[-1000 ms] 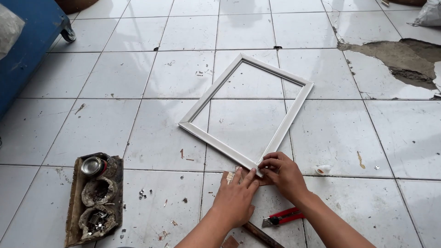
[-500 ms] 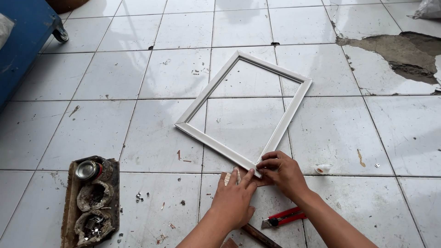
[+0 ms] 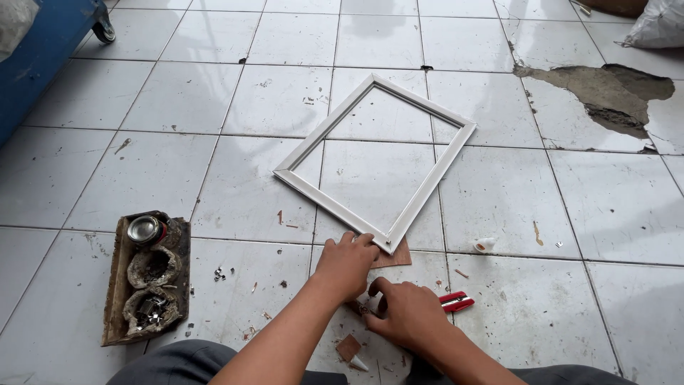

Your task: Nailing the corners of a white picture frame together on the floor using a hammer and small nails.

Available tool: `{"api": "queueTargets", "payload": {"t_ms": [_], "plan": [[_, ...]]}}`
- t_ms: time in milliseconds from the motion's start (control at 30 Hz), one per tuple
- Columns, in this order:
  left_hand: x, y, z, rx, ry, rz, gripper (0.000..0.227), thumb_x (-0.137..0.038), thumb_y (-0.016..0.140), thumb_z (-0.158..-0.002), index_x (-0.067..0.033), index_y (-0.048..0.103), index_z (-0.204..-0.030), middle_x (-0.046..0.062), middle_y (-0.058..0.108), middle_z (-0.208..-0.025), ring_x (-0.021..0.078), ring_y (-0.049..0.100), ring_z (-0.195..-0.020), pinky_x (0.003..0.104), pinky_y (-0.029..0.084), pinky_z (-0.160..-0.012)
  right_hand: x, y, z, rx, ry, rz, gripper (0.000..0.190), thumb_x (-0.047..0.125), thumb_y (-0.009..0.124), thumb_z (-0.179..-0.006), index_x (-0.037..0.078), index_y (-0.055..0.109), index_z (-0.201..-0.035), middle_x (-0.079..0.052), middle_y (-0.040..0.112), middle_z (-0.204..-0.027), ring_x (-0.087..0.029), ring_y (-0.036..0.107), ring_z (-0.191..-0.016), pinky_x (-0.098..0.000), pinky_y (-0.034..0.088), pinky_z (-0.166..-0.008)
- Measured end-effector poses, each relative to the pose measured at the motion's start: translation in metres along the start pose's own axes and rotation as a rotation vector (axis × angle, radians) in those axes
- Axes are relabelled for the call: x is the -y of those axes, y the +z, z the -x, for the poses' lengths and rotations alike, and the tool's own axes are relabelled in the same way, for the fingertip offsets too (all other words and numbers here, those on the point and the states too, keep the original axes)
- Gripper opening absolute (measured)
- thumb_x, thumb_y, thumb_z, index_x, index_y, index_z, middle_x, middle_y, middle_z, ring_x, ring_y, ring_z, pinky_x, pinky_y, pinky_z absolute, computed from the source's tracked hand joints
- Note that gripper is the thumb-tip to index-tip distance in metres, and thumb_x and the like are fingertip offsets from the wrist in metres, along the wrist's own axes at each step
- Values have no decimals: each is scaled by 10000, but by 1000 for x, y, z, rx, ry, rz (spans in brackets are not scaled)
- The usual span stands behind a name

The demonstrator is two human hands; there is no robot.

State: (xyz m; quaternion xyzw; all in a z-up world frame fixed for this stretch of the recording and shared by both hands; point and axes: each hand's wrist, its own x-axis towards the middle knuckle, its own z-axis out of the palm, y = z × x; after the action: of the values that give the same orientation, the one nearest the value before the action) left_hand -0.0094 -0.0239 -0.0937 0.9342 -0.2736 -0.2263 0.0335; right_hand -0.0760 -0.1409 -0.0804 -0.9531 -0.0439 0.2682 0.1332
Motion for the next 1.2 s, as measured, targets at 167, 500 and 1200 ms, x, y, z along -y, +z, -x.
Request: {"api": "queueTargets", "payload": {"t_ms": [167, 500, 1200], "plan": [[15, -4, -3, -123, -180, 17, 321, -63, 484, -739, -150, 482, -1047, 43, 503, -1034, 264, 477, -956, 414, 436, -721, -2, 22, -3, -36, -25, 26, 298, 351, 557, -687, 204, 537, -946, -4, 616, -853, -240, 547, -829, -392, 374, -711], [-2, 9, 4, -1, -145, 76, 743, -31, 442, -768, -266, 133, -1401, 91, 485, -1043, 280, 535, -844, 403, 438, -697, -41, -7, 19, -387, 265, -485, 263, 261, 396, -852, 167, 447, -1092, -60, 569, -644, -223, 496, -552, -352, 374, -532], [-16, 14, -14, 181, -290, 33, 792, -96, 481, -809, -359, 40, -1412, 97, 454, -1155, 218, 466, -1007, 348, 454, -694, -49, 19, -3, -798, -90, -215, 591, 106, 434, -886, 347, 208, -1376, 7, 366, -588, -149, 303, -447, -333, 306, -385]]}}
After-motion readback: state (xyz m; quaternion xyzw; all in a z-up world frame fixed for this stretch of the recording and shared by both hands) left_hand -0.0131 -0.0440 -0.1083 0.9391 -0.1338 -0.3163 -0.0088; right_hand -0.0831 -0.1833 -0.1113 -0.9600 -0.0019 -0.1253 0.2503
